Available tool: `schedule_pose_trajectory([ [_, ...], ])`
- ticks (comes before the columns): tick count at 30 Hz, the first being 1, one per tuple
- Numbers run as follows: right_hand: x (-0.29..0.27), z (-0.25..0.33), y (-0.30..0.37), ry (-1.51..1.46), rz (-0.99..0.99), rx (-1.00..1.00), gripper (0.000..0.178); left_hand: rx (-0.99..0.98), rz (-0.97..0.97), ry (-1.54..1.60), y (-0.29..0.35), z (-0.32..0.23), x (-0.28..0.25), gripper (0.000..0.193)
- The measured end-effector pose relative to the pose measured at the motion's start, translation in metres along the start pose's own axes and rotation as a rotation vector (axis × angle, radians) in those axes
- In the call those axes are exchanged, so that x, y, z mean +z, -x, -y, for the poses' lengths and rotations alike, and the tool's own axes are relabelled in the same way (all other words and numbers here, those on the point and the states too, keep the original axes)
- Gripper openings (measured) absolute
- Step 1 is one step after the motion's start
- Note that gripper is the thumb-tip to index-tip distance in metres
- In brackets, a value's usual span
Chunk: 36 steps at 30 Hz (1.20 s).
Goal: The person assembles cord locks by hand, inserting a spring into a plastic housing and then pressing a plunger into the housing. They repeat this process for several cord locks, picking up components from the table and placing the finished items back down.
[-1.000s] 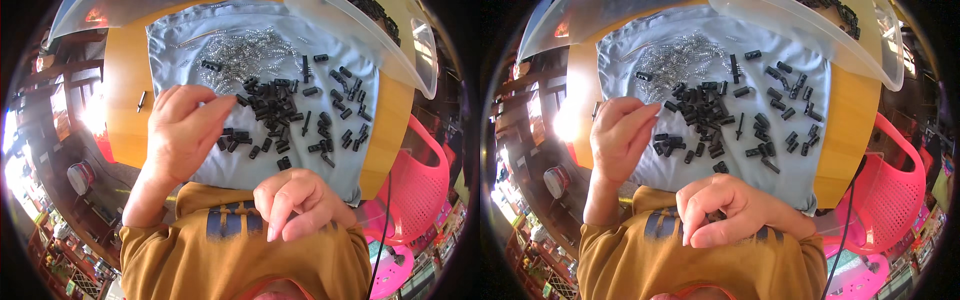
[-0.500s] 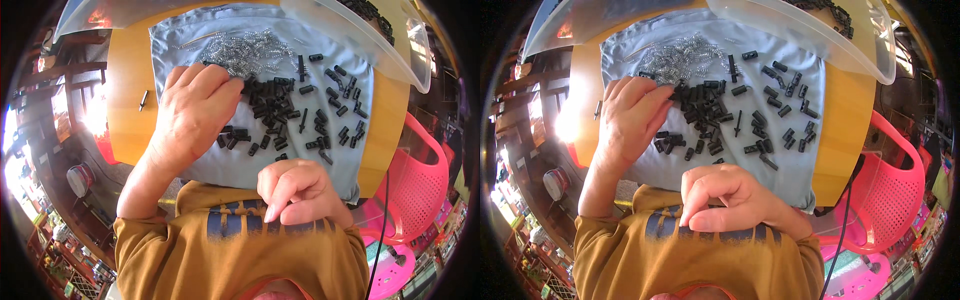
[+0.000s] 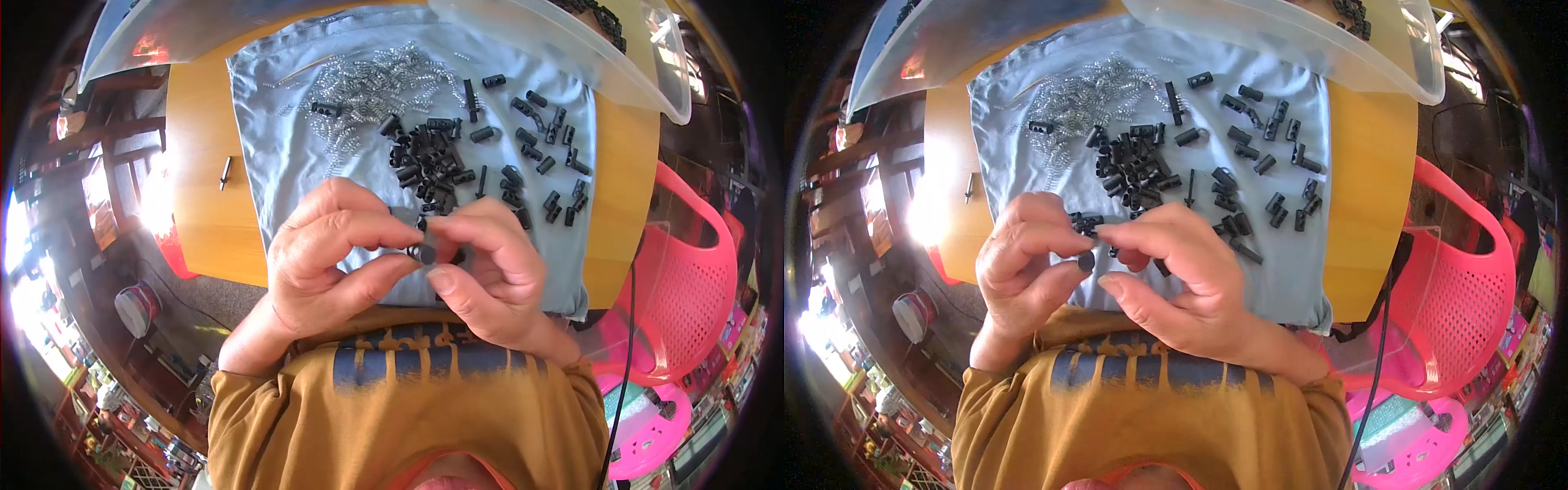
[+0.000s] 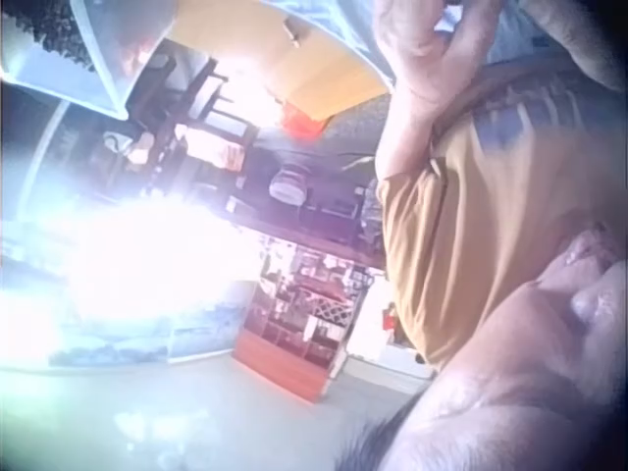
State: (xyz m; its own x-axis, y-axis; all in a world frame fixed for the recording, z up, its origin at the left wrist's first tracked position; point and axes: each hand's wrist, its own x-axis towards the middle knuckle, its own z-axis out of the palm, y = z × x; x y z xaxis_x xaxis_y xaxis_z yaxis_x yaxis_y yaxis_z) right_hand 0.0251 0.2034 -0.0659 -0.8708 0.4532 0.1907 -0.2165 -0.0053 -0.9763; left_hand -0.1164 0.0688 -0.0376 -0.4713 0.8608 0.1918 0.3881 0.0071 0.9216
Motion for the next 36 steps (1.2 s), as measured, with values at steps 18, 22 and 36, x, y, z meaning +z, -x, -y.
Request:
schedule_pose_trajectory([
  [18,0.000,0.000,0.008,-0.477,-0.004,0.163,0.024,0.045,-0.036,0.031,0.010,0.003,0.017,0.024],
  [22,0.000,0.000,0.006,-0.405,0.012,0.154,0.024,0.056,-0.055,0.026,0.010,0.001,0.015,0.026],
  [36,0.006,0.000,-0.002,0.424,0.064,-0.266,0.031,0.121,0.018,-0.364,0.016,-0.011,-0.005,0.029],
])
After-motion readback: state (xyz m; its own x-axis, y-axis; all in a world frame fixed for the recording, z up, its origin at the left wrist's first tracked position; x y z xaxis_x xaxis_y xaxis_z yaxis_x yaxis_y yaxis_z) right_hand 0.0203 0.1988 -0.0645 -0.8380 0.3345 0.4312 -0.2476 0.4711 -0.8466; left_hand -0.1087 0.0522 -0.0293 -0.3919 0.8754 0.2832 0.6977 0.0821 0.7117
